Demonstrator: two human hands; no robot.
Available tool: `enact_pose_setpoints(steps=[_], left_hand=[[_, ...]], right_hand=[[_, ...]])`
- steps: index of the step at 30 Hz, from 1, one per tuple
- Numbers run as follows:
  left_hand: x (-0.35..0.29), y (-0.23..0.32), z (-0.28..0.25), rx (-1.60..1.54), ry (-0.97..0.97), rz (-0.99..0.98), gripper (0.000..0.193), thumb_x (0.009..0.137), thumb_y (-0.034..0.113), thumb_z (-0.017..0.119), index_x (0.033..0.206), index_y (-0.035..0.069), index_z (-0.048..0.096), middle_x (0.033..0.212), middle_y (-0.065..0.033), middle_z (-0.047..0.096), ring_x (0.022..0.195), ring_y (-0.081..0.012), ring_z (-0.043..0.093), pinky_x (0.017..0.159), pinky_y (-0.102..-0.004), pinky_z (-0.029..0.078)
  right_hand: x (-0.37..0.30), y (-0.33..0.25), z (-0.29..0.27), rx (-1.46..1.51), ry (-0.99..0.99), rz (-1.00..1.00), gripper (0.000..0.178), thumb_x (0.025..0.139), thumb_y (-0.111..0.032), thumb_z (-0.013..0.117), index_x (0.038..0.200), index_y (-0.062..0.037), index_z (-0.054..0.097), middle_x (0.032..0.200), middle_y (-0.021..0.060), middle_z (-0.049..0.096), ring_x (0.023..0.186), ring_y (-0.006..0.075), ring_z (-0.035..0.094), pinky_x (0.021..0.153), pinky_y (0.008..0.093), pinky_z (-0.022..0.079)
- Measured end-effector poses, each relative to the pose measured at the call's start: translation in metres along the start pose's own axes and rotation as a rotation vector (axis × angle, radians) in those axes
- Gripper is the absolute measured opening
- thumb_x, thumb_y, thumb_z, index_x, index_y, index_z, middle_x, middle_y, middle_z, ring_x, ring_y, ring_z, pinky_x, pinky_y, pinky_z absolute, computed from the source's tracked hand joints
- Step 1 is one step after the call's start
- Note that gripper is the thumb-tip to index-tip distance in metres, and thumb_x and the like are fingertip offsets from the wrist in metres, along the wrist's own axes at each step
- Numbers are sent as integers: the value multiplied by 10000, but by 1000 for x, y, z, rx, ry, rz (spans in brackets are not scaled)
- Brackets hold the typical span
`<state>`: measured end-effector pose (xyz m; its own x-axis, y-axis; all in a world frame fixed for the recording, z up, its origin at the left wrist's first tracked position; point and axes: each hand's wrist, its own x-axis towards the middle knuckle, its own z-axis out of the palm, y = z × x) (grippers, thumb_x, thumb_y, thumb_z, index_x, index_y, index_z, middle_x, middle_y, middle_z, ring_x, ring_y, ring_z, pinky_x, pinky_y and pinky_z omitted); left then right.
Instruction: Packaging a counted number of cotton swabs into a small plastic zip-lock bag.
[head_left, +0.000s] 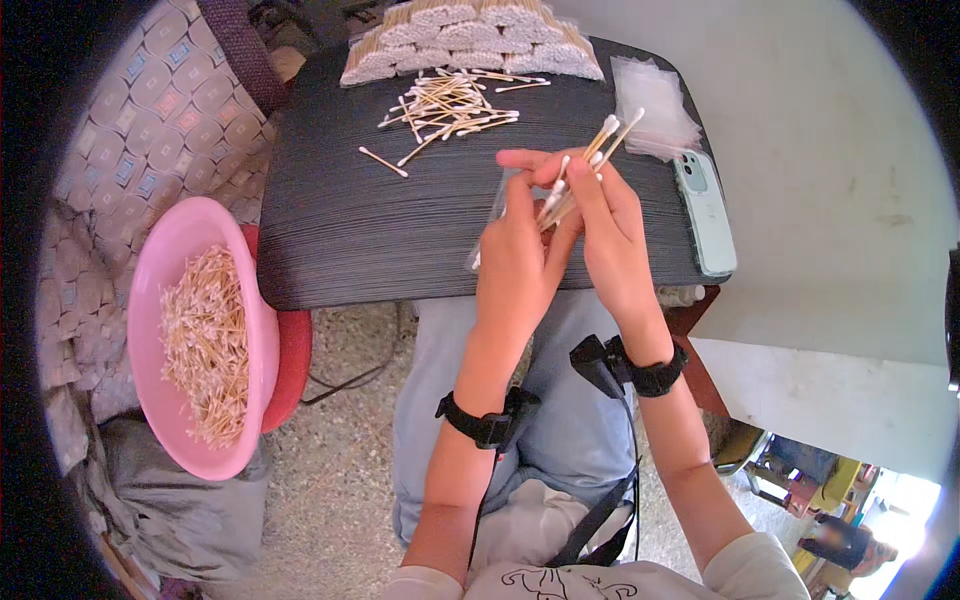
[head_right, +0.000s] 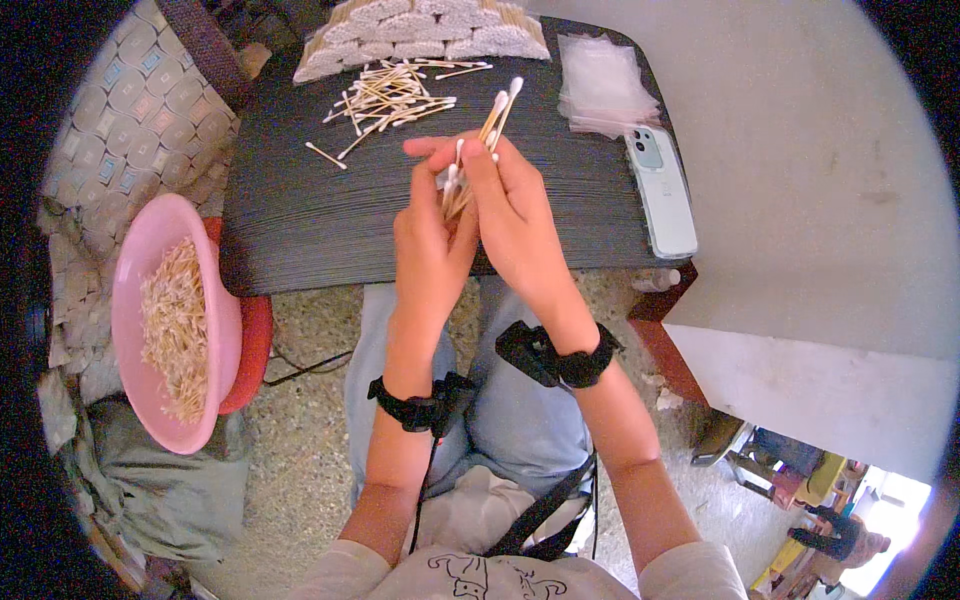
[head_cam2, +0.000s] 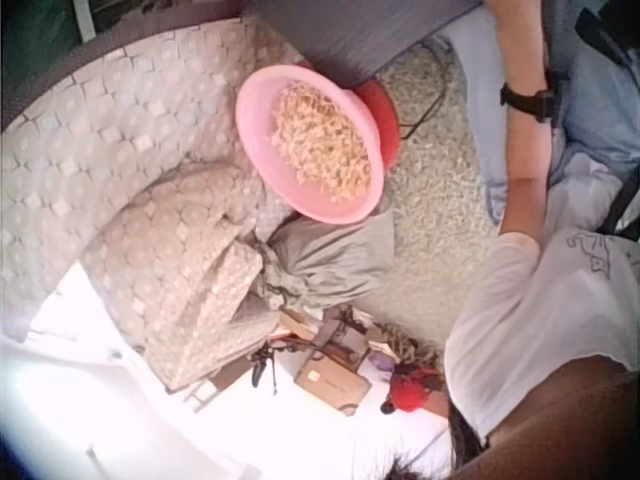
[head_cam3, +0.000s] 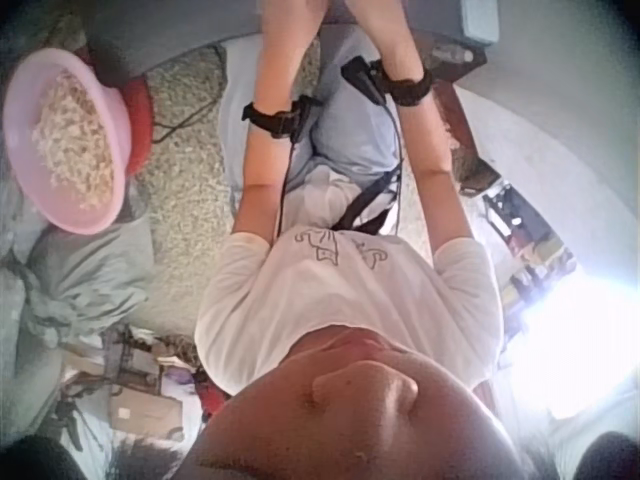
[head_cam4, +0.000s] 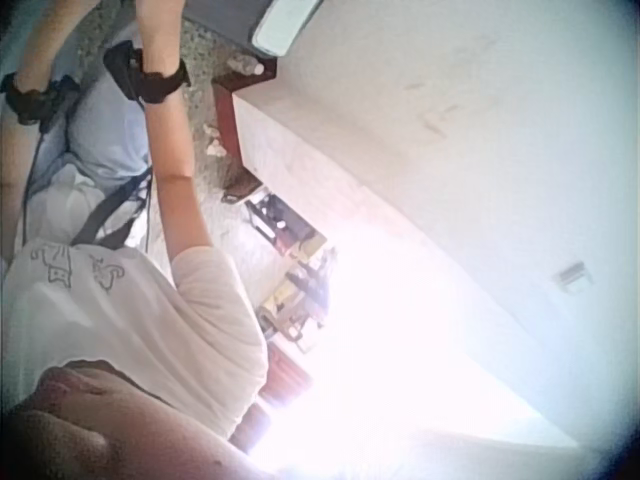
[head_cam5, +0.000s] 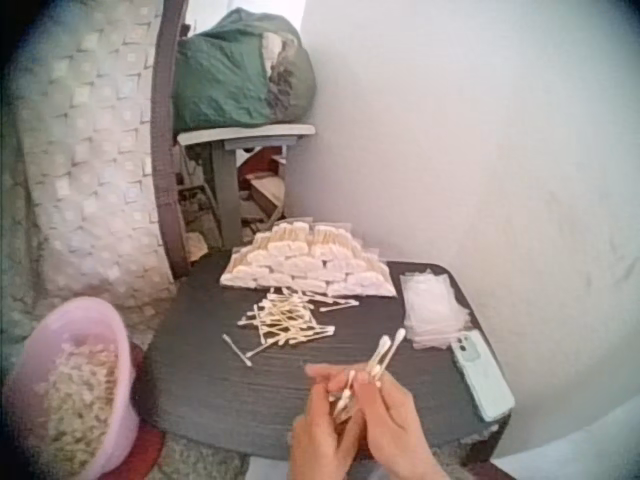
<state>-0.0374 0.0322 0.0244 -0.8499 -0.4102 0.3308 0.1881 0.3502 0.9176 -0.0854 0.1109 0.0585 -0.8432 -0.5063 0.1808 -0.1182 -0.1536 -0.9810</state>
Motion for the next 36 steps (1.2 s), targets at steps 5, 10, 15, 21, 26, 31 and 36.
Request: enact_pose_setpoints(steps=[5,10,15,21,26,31,36], left_hand=[[-6,8,5,68,-87,93,351,856,112,557,1183,45,449,684,-203,594,622,-374,596,516,-426,434],[-3,1,3,100,-62,213,268,865,91,528,1128,52,497,672,-192,586,625,-380,589,525,-448,423],[-3,7,1,93,-304,197,194,880,125,519,1055,43,513,687,-198,587,623,-386,580,532,-445,427],[-15,-13,5,-65,-293,285,141,882,124,510,971,15,521,663,-198,580,635,-382,578,554,-434,437],[-14,7,10,-232,-383,108,159,889,118,489,943,-25,530,611,-185,562,602,-357,579,544,-405,434],[-16,5,14,-407,-208,7,186,926,144,455,933,-25,532,578,-116,550,534,-236,570,508,-341,419],[-22,1,12,-585,-122,-97,174,923,132,461,950,-24,534,572,-63,515,500,-140,510,476,-309,389]], right_hand=[[-11,-3,-3,-254,112,-219,269,975,-185,381,1068,-9,564,1142,107,599,885,110,536,756,251,439],[-7,-12,-13,-52,9,-85,285,961,-163,405,1173,-22,532,1202,112,563,972,143,557,797,267,447],[6,-38,-30,-120,-52,-370,359,973,-181,370,1238,41,467,1170,210,552,1001,247,576,898,340,438],[-5,-22,-4,-362,-153,-298,283,965,-183,438,1060,38,587,987,102,649,910,166,616,811,285,476],[-5,-26,-12,-187,24,-211,257,960,-169,442,1051,5,608,982,96,643,910,155,608,812,283,471],[-9,-22,-13,-314,-51,-168,338,985,-203,376,1101,41,578,1092,119,617,994,187,587,864,309,455],[-13,-39,-4,-489,-190,-6,281,952,-190,452,1124,-21,596,1056,119,622,905,197,606,778,295,466]])
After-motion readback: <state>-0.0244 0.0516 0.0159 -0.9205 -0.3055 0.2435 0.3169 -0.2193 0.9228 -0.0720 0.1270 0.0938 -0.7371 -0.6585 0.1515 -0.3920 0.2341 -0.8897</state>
